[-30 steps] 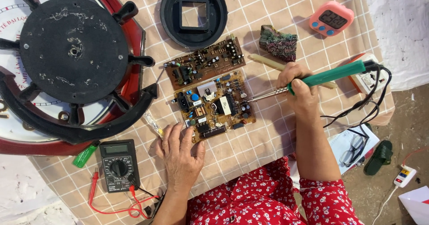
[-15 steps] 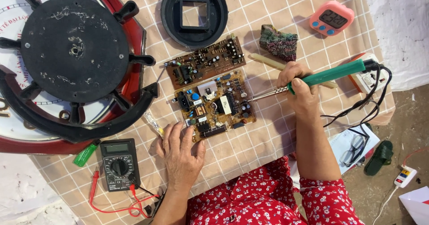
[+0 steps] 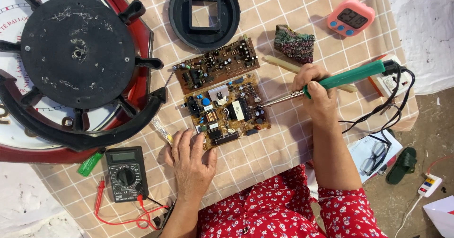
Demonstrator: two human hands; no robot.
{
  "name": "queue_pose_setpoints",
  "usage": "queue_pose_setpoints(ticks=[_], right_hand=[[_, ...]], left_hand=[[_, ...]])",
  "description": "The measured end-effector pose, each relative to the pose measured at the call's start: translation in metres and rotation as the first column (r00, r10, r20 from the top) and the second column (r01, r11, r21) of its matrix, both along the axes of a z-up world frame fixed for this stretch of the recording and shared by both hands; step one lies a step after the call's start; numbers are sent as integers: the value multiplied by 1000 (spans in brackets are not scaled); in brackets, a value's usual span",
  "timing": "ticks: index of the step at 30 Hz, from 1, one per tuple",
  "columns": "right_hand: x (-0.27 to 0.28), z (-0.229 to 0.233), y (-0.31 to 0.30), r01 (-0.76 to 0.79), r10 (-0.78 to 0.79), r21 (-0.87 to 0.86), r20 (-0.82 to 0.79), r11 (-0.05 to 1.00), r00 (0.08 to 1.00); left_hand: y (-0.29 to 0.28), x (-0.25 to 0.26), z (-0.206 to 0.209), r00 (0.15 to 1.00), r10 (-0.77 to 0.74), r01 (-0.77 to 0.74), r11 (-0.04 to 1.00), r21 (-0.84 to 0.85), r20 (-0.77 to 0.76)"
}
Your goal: The person uses a soldering iron to work on a circuit board, then switches to using a multimeter to test electrical connections on the same board.
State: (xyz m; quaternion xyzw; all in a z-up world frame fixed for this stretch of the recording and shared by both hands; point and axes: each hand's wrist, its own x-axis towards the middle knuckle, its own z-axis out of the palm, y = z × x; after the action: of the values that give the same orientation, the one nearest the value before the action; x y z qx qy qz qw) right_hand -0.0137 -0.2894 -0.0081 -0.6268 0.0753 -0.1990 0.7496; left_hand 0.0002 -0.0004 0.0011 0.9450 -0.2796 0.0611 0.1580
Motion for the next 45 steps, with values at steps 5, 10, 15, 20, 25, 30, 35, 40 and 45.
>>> queue_pose_setpoints(ticks=[5, 10, 15, 20, 25, 30, 35, 40, 45], right_hand=[[0, -1, -2, 57, -57, 2, 39, 998, 998], [-2, -3, -7, 79, -82, 49, 48, 996, 996], [-3, -6, -9, 25, -27, 51, 43, 998, 999], [-4, -5, -10, 60, -62, 38, 45, 997, 997], [-2, -6, -8, 55, -56, 22, 41, 998, 998], [-2, -6, -6, 8, -8, 22, 24, 1000, 1000], [-2, -4, -5, 2, -2, 10, 15, 1000, 1000], [-2, -2, -4, 4, -4, 0, 10, 1000, 1000], [-2, -1, -3, 1, 0, -13, 22, 1000, 1000]], left_hand=[[1, -1, -2, 1000, 5, -5, 1000, -2, -7], [2, -1, -2, 1000, 8, -8, 1000, 0, -13], [0, 0, 0, 1000, 5, -5, 1000, -19, -2], [0, 1, 1, 1000, 8, -8, 1000, -21, -6], [1, -1, -2, 1000, 7, -7, 1000, -7, -16], [1, 0, -2, 1000, 8, -8, 1000, -6, -3], [0, 0, 0, 1000, 2, -2, 1000, -16, 3], [-1, 1, 0, 1000, -3, 3, 1000, -15, 16], [-1, 1, 0, 1000, -7, 7, 1000, -15, 22]])
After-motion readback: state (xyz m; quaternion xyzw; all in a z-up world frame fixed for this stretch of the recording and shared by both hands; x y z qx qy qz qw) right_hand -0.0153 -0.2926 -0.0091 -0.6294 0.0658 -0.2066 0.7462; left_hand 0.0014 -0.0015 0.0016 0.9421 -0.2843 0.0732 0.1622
